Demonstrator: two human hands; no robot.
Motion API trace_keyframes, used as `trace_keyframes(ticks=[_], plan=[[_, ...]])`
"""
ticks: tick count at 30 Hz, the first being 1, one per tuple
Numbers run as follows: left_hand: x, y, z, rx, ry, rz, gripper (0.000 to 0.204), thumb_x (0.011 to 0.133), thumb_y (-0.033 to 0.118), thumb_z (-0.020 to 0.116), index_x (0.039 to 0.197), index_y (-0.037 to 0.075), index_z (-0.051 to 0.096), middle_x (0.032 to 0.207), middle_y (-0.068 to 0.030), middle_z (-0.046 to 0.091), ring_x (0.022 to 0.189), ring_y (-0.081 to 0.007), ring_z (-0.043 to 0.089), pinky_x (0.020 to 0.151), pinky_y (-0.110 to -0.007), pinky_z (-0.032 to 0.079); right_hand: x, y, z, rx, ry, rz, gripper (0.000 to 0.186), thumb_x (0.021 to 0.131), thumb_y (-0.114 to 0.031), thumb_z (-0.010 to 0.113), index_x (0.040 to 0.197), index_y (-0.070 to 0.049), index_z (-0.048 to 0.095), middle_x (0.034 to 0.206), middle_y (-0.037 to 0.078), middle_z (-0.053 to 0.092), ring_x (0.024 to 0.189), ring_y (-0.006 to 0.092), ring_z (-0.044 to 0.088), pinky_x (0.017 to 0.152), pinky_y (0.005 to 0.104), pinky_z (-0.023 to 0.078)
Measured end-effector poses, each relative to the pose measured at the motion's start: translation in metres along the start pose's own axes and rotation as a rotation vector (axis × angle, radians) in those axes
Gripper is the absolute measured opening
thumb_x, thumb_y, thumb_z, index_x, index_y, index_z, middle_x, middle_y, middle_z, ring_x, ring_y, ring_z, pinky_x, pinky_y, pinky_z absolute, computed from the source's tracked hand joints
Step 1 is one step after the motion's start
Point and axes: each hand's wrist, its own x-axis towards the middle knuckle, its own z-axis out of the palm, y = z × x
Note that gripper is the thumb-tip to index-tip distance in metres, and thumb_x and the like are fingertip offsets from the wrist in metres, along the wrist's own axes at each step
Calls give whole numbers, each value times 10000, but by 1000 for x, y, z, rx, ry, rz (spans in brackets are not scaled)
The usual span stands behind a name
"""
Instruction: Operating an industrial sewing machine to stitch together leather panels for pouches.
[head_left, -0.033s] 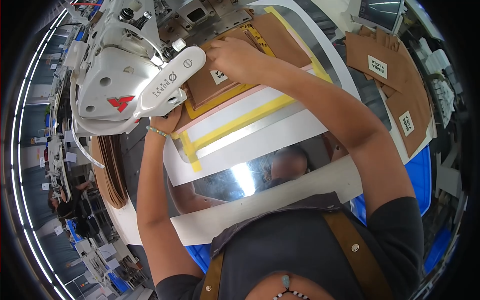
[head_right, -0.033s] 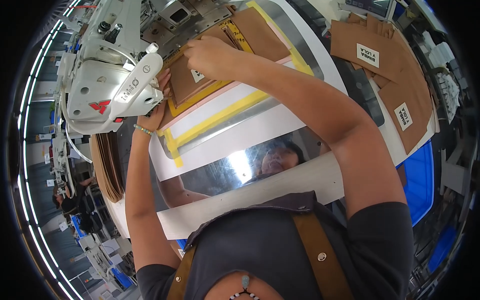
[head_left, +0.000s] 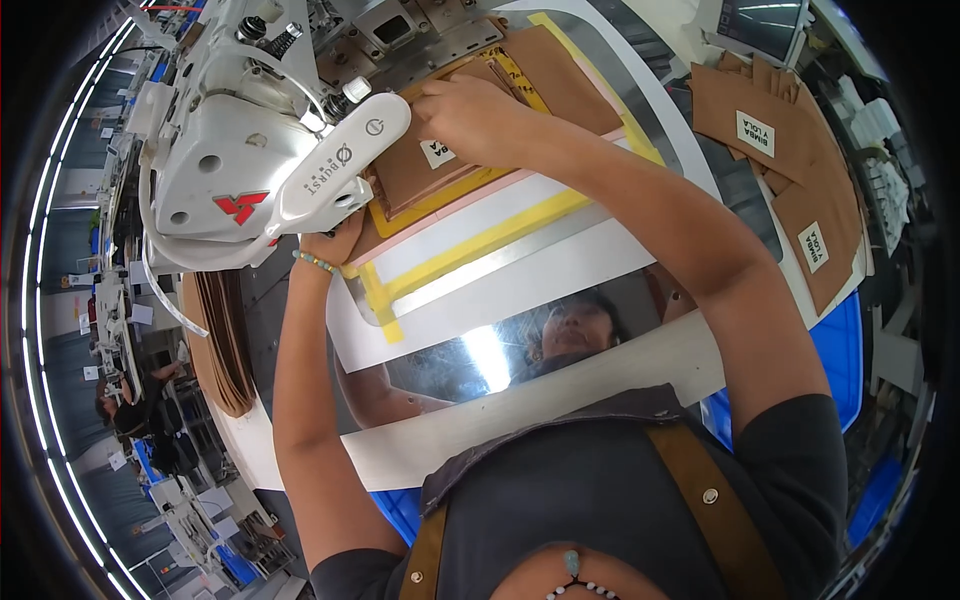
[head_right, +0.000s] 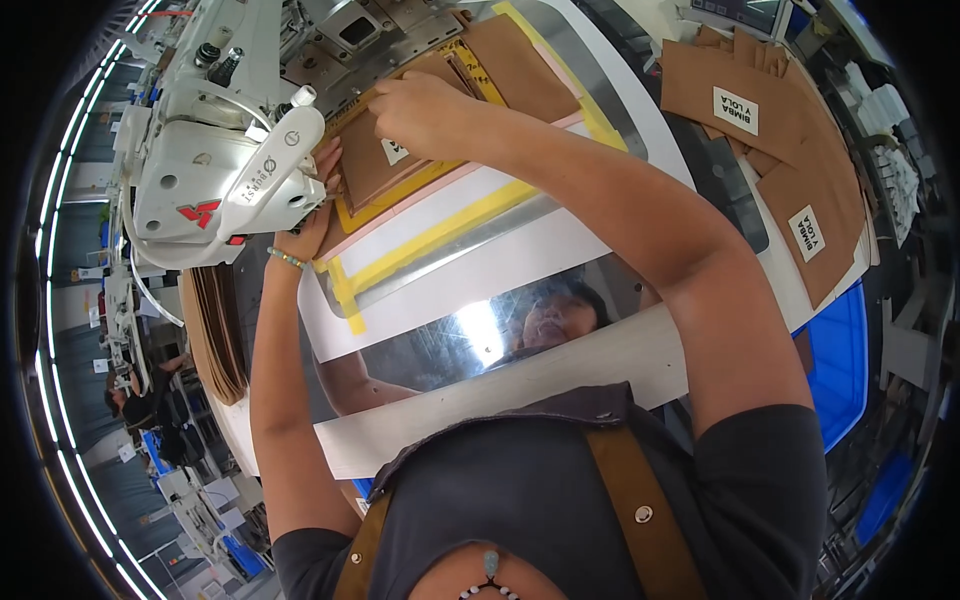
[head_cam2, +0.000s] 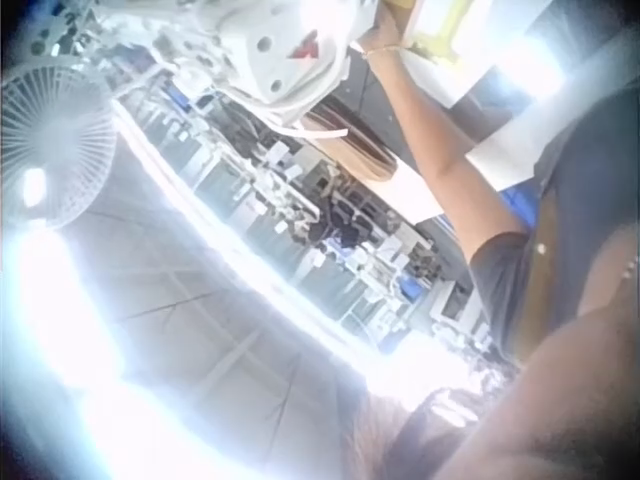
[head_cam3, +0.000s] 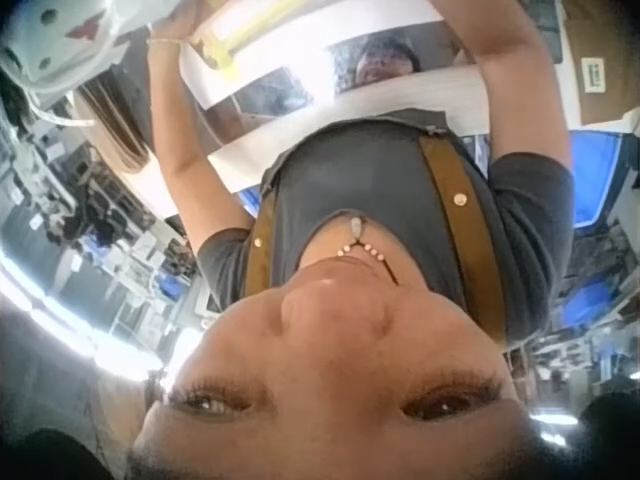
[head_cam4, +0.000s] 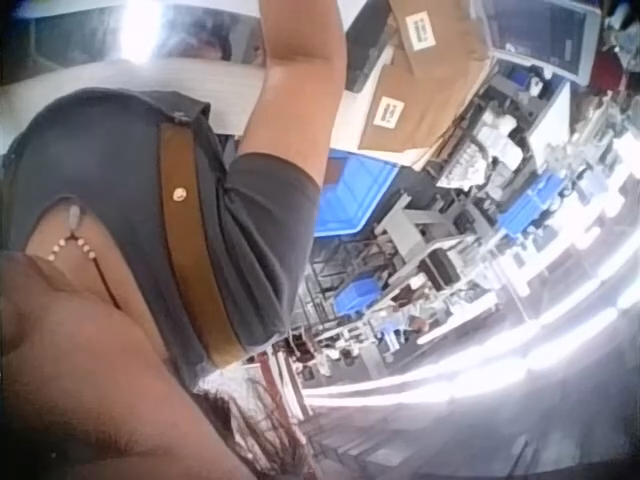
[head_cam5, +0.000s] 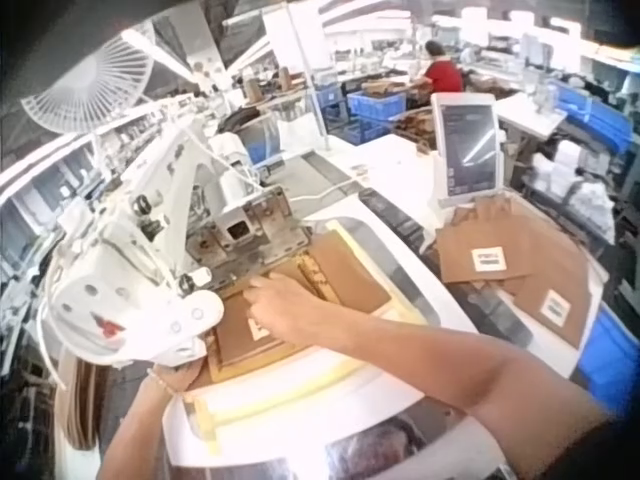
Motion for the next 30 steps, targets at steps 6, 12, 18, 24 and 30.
trace_keyframes(ticks=[6,12,18,24,30], plan=[[17,28,-6,17,-25,-6,409,1103,258,544,1474,112,634,1579,-20,573,1464,-265,511,1253,-398,373,-4,3,0,10,-52,55,250,829,-94,750,1070,-108,818,1145,29,727,1200,236,611,987,408,500],[10,9,-2,15,44,58,458,1070,158,581,1526,116,564,1568,-70,572,1419,-246,548,1205,-356,424,1,-16,7,294,18,-78,239,909,-118,713,1120,-128,824,1201,37,711,1223,241,613,1019,417,489],[20,18,-1,-52,-86,-25,518,1064,156,586,1575,137,502,1597,-54,543,1418,-243,546,1188,-352,438,-8,-24,5,390,-72,-120,277,964,-112,665,1183,-179,821,1282,23,684,1302,270,574,1113,440,448],[15,14,5,76,47,140,502,1057,172,609,1555,163,551,1537,-27,613,1369,-254,592,1172,-372,454,-8,-40,2,204,-64,-149,296,982,-162,642,1224,-199,809,1373,36,654,1374,289,525,1181,448,420],[12,-1,14,-318,168,42,351,900,191,724,1247,144,750,1239,-116,744,1188,-340,674,1043,-461,531,-3,-40,16,184,46,-225,327,955,-110,640,1208,-231,809,1277,23,654,1301,200,560,1056,432,452]])
